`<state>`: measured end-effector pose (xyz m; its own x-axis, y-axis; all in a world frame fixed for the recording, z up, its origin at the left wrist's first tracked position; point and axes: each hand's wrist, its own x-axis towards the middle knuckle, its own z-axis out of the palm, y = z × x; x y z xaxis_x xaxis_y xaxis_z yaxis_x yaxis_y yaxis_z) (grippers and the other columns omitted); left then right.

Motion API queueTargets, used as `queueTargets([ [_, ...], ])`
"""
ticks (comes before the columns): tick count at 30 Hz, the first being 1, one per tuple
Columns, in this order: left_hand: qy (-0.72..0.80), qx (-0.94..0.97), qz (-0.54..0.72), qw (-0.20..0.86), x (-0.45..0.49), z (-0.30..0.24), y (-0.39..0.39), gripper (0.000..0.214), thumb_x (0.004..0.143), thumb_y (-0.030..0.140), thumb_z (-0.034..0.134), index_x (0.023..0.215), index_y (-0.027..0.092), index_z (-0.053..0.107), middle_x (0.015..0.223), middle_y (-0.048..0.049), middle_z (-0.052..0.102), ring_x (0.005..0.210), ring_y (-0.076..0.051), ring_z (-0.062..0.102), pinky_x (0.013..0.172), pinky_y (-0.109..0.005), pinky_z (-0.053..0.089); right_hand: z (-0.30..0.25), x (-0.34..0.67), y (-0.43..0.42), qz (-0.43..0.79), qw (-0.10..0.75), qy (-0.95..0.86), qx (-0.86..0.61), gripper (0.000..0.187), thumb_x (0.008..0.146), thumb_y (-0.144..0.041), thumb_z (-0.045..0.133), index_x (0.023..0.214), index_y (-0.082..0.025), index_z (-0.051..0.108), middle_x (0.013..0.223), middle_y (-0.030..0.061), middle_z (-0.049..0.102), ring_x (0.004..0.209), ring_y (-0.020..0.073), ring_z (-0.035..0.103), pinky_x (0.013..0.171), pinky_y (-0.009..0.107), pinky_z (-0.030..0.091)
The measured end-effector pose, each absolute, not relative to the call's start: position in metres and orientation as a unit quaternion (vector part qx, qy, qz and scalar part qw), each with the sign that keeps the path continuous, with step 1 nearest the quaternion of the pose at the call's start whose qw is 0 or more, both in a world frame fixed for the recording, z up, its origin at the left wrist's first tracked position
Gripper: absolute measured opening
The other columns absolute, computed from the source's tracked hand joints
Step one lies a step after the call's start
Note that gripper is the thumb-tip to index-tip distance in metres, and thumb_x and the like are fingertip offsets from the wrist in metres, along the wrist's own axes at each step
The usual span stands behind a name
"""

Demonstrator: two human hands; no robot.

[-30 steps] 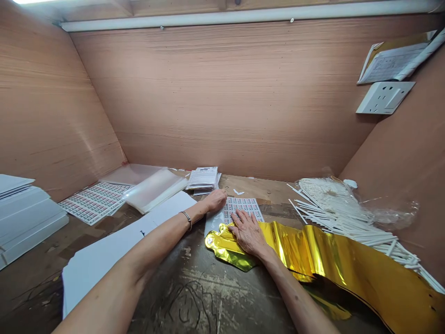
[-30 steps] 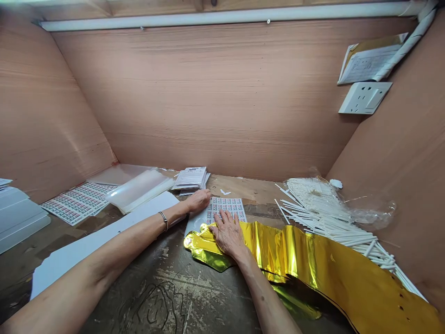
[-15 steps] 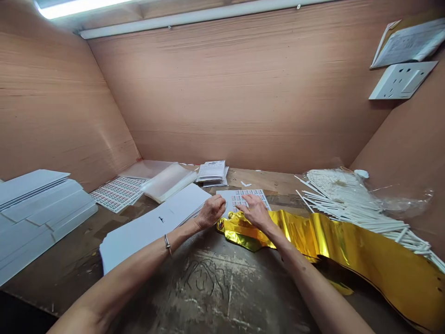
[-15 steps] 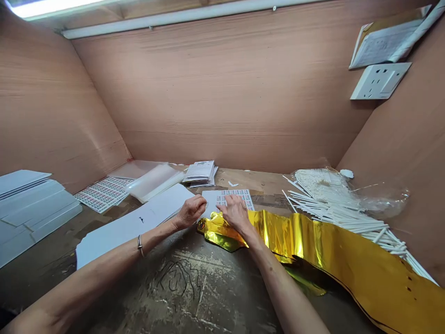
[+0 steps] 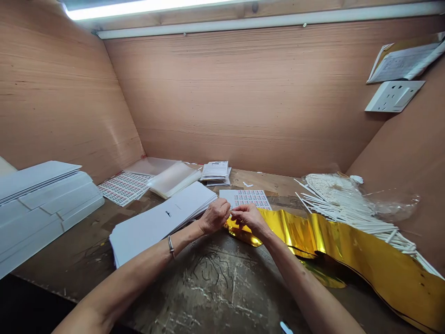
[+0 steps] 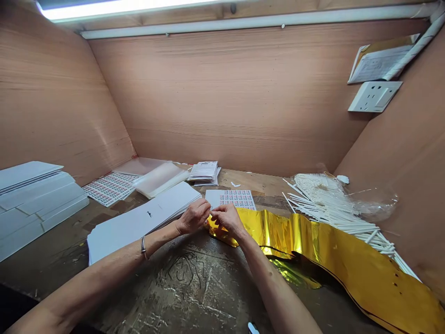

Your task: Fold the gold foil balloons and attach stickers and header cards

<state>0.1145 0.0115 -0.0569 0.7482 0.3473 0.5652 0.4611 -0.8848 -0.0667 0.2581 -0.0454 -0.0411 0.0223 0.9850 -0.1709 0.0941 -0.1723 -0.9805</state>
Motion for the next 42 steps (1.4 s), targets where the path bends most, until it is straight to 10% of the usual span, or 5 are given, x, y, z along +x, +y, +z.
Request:
queueTargets([
  [6,-0.206,-0.93,-0.293,0.083,0.112,-0.059,0.007,0.028,0.086,0.017,0.031,0.067,0.013,0.051,0.067,-0.0053,0.049,0.065,-0.015,0.045,0.06,-0.026,0.038,-0.043,0.252,-0.045,0.446,0.396,-0.522,-0.609,0.009,0.066,-0.017,0.052,0.059,-0.014,0.057,0.052,-0.0003,0.055,0.043,0.0087,0.047,0.04,0.02,0.034],
  [11,-0.204,-0.928,-0.313,0.012,0.106,-0.051,0.002,0.026,0.085,0.018,0.032,0.07,0.014,0.052,0.068,-0.0055,0.052,0.067,-0.014,0.048,0.062,-0.026,0.04,-0.045,0.256,-0.051,0.105,0.317,-0.681,-0.651,0.014,0.073,-0.014,0.047,0.068,-0.016,0.06,0.066,0.0031,0.062,0.063,0.013,0.053,0.056,0.023,0.034],
  [18,-0.444,-0.686,-0.34,-0.465,0.098,-0.034,-0.016,0.034,0.082,0.04,0.039,0.066,0.013,0.05,0.055,-0.0008,0.052,0.042,-0.01,0.05,0.038,-0.021,0.036,-0.053,0.28,-0.065,-0.278,0.194,-0.818,-0.465,0.017,0.08,-0.009,0.043,0.08,-0.014,0.059,0.07,0.0054,0.058,0.066,0.0159,0.047,0.06,0.028,0.027],
  [22,-0.466,-0.585,-0.282,-0.601,0.1,-0.041,-0.024,0.026,0.077,0.034,0.049,0.063,0.012,0.048,0.051,0.001,0.052,0.032,-0.008,0.046,0.027,-0.016,0.027,-0.061,0.285,-0.069,-0.303,0.183,-0.84,-0.411,0.016,0.083,-0.013,0.044,0.087,-0.013,0.059,0.07,0.0053,0.058,0.064,0.0151,0.045,0.06,0.029,0.026],
  [42,-0.49,-0.616,-0.251,-0.563,0.099,-0.043,-0.04,0.023,0.076,0.027,0.045,0.058,0.014,0.046,0.044,0.0041,0.047,0.027,-0.005,0.037,0.024,-0.015,0.022,-0.078,0.284,-0.063,-0.232,0.097,-0.881,-0.4,0.023,0.086,-0.01,0.035,0.085,-0.013,0.059,0.073,0.0066,0.058,0.064,0.0144,0.047,0.058,0.03,0.024],
])
